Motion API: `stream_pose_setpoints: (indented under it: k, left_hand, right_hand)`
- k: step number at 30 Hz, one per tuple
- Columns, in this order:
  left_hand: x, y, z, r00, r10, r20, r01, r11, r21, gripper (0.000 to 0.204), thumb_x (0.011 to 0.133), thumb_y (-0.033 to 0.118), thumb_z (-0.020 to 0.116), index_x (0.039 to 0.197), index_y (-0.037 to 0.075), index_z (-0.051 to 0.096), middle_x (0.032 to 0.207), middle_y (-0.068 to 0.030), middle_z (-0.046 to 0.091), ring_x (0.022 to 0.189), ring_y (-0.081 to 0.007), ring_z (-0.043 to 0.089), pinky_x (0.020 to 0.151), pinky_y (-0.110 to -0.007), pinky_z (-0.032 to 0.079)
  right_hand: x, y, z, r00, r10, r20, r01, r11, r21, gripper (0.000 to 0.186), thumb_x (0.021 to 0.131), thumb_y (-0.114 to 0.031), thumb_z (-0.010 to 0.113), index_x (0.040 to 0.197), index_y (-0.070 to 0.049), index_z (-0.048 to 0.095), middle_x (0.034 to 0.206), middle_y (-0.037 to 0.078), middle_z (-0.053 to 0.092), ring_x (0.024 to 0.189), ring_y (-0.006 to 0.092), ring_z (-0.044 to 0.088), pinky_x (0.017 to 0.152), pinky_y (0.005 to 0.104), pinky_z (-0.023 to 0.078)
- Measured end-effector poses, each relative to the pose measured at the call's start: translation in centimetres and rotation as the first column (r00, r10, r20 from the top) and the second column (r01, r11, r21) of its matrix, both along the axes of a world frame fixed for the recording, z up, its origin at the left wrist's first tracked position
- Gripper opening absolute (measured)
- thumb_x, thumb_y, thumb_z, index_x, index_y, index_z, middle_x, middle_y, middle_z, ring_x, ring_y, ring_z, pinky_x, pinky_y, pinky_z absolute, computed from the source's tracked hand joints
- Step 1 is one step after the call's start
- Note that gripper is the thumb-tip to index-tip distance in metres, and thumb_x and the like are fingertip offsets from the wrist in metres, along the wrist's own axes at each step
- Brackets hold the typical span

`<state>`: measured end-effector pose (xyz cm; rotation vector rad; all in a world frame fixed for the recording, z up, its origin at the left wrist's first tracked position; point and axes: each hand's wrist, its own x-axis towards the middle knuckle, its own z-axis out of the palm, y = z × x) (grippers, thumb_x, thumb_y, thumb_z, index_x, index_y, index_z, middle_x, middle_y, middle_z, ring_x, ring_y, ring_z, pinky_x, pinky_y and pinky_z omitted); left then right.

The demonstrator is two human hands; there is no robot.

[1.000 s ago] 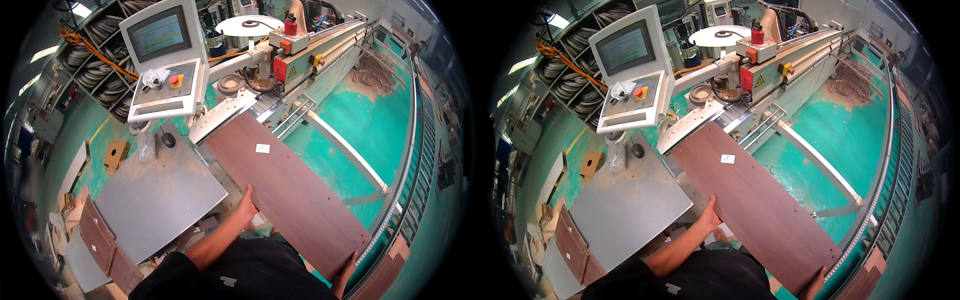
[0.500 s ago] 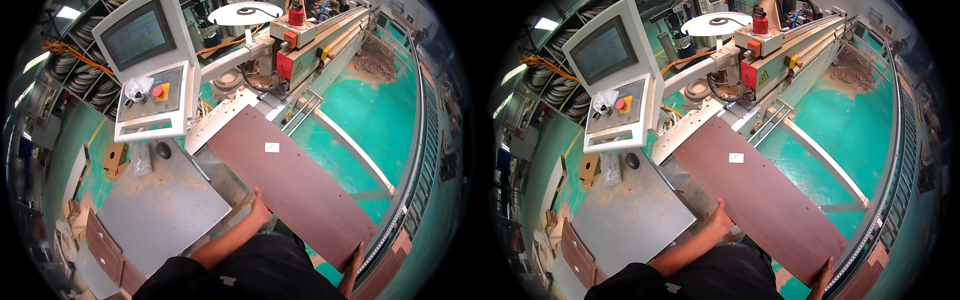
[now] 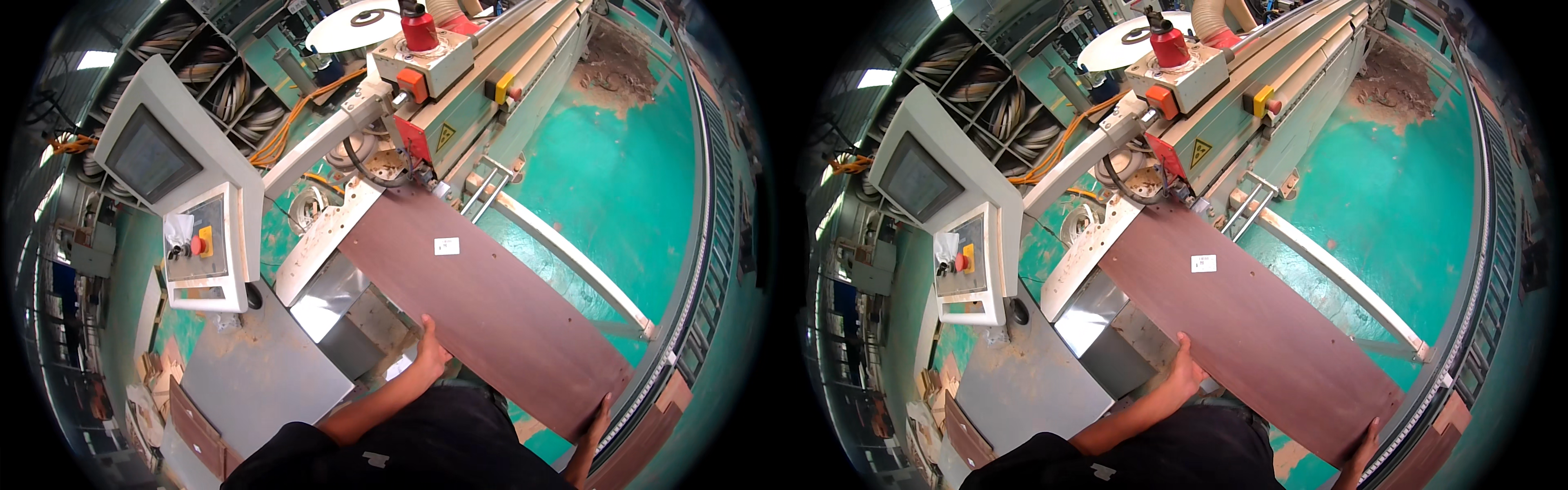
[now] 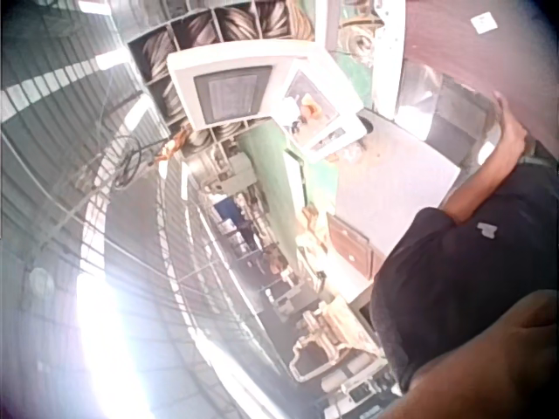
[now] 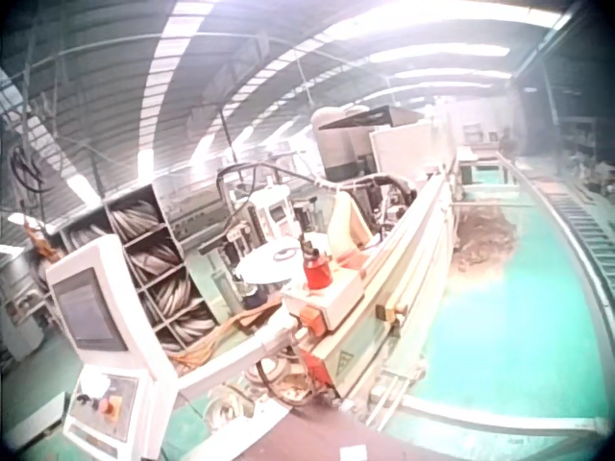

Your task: The person processes wooden panels using an edge-banding machine, picking up various panels from a stack, feeding them into the machine, and then placing the finished pieces on a conveyor belt.

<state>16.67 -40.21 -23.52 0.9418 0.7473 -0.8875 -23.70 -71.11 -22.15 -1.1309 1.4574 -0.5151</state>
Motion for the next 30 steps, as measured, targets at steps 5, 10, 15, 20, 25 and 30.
stream_pose_setpoints:
  k: [5, 10, 15, 20, 25, 30]
  left_hand:
    - [2.4, -5.6, 0.5, 1.0, 0.015, 0.02, -0.015, 1.0, -0.009, 0.091, 0.098, 0.077, 0.038, 0.156, 0.007, 0.035, 0.154, -0.013, 0.05, 0.138, -0.0307, 0.052, 0.113, -0.052, 0.042]
    - [5.3, -11.1, 1.3, 1.0, 0.004, -0.029, -0.003, 0.999, 0.039, 0.085, 0.101, 0.073, 0.034, 0.154, 0.007, 0.037, 0.151, -0.013, 0.053, 0.131, -0.0287, 0.059, 0.109, -0.049, 0.048]
    - [8.5, -14.5, -2.2, 0.997, -0.07, 0.017, 0.071, 0.997, -0.039, 0.079, 0.104, 0.069, 0.034, 0.147, 0.004, 0.043, 0.143, -0.0154, 0.059, 0.126, -0.0296, 0.063, 0.105, -0.046, 0.052]
    - [8.1, -12.2, -5.3, 0.938, -0.212, 0.274, 0.211, 0.977, 0.035, 0.061, 0.103, 0.064, 0.047, 0.113, 0.004, 0.056, 0.103, -0.0123, 0.066, 0.088, -0.0228, 0.066, 0.075, -0.036, 0.056]
    - [1.5, -3.1, 0.2, 0.907, -0.25, 0.34, 0.29, 0.954, -0.072, 0.06, 0.1, 0.065, 0.053, 0.102, 0.006, 0.061, 0.102, -0.014, 0.071, 0.09, -0.0227, 0.072, 0.082, -0.034, 0.06]
    - [-10.9, 12.6, -0.3, 0.945, 0.045, 0.323, -0.035, 0.999, -0.038, 0.064, 0.099, 0.067, 0.053, 0.108, 0.004, 0.062, 0.107, -0.0176, 0.073, 0.096, -0.027, 0.074, 0.084, -0.038, 0.061]
  right_hand:
    - [2.7, -4.9, 0.3, 1.0, 0.0, 0.026, 0.0, 1.0, 0.011, 0.084, 0.098, -0.059, 0.061, 0.142, 0.012, 0.05, 0.139, 0.02, 0.059, 0.122, 0.0272, 0.059, 0.109, 0.0379, 0.042]
    - [4.9, -9.6, 0.2, 0.998, 0.005, 0.057, -0.008, 0.999, 0.044, 0.087, 0.097, -0.06, 0.062, 0.144, 0.012, 0.048, 0.139, 0.02, 0.06, 0.123, 0.0282, 0.059, 0.108, 0.0382, 0.044]
    - [6.9, -14.8, -0.8, 0.995, 0.06, 0.085, -0.061, 0.998, 0.01, 0.091, 0.096, -0.064, 0.061, 0.144, 0.011, 0.048, 0.14, 0.019, 0.058, 0.124, 0.0295, 0.058, 0.107, 0.0404, 0.044]
    - [10.0, -19.2, -2.1, 0.971, 0.188, 0.146, -0.181, 0.982, -0.059, 0.091, 0.097, -0.068, 0.054, 0.148, 0.006, 0.047, 0.149, 0.02, 0.052, 0.132, 0.0313, 0.053, 0.111, 0.0424, 0.042]
    - [19.0, -8.8, 1.9, 0.915, 0.38, 0.137, -0.326, 0.894, -0.308, 0.088, 0.099, -0.066, 0.048, 0.151, 0.004, 0.045, 0.154, 0.02, 0.048, 0.136, 0.0323, 0.049, 0.111, 0.0428, 0.042]
    - [22.6, 1.7, 0.0, 0.723, 0.686, 0.077, -0.678, 0.727, -0.112, 0.084, 0.101, -0.062, 0.048, 0.152, 0.004, 0.043, 0.153, 0.021, 0.048, 0.135, 0.0342, 0.051, 0.109, 0.0449, 0.044]
